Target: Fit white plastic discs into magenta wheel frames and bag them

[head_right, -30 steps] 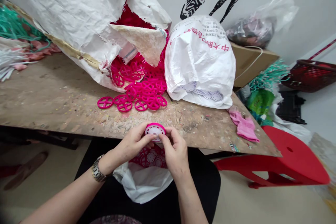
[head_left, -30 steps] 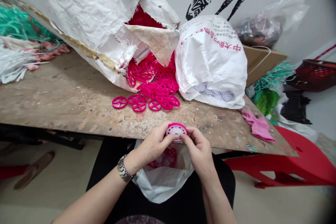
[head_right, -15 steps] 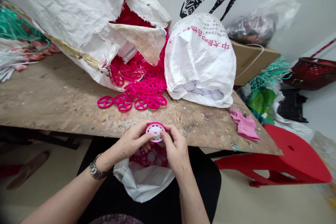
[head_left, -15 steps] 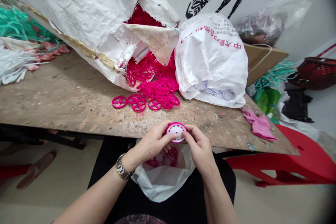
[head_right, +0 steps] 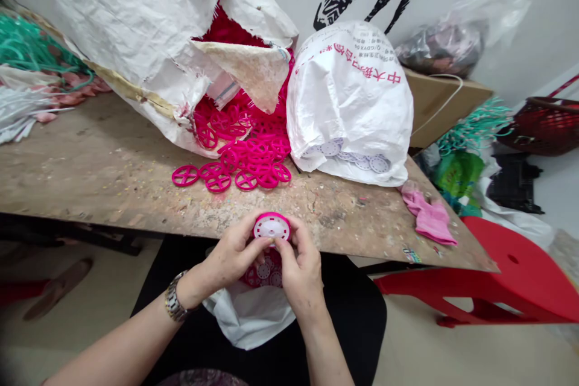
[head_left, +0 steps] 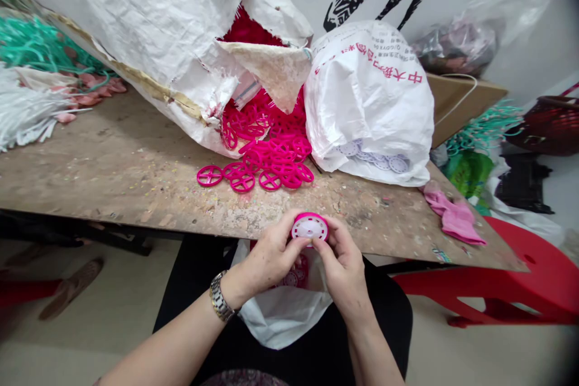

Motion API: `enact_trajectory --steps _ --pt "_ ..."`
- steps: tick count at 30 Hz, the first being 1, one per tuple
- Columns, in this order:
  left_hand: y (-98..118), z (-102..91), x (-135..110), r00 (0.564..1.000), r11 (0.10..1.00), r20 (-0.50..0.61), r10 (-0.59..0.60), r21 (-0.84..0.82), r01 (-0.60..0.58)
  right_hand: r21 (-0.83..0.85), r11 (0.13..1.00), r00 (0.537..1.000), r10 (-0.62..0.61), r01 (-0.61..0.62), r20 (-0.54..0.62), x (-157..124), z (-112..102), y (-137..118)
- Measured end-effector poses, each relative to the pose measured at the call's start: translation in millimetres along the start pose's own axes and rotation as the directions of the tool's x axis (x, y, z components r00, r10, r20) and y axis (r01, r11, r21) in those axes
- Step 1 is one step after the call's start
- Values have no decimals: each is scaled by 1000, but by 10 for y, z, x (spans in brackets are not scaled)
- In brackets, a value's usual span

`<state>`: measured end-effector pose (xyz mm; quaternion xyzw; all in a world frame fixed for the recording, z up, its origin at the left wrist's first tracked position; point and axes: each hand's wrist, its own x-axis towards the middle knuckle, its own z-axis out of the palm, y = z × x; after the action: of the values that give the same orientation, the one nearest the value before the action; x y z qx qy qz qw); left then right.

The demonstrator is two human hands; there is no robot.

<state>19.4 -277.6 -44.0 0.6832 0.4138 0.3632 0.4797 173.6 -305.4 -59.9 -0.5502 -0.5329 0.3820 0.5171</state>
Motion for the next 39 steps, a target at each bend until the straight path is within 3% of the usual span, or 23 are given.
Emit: enact_trajectory --steps 2,6,9,14,18,22,25,28,35,39 --pt "5 -8 1 998 996 -1 62 63 -61 26 999 1000 22 -22 11 -5 -23 5" --pt "10 -140 31 984 966 134 117 213 -144 6 998 993 65 -66 100 -23 -148 74" --pt "-19 -316 113 981 881 83 178 431 -196 -72 993 978 103 -91 183 -82 -267 155" --pt "-124 -565 369 976 582 -66 207 810 -69 -206 968 930 200 -139 310 -220 -410 237" --pt "-199 -619 538 985 428 -66 159 904 -9 -260 955 906 234 -145 353 -272 -463 227" --pt "-281 -610 631 988 346 -85 132 938 35 -350 936 943 157 -47 295 -273 -454 222" --pt "-327 -644 647 987 358 -59 147 934 2 -370 929 955 100 11 280 -262 -430 209" --pt "-329 -708 596 985 430 -5 171 900 -70 -346 937 960 54 46 274 -231 -409 154" --pt "-217 -715 333 980 704 75 185 686 -185 -343 917 971 -148 205 186 18 -249 -52" --pt "-90 -634 217 971 886 123 204 399 -237 -324 894 944 -251 310 213 208 -110 -126"
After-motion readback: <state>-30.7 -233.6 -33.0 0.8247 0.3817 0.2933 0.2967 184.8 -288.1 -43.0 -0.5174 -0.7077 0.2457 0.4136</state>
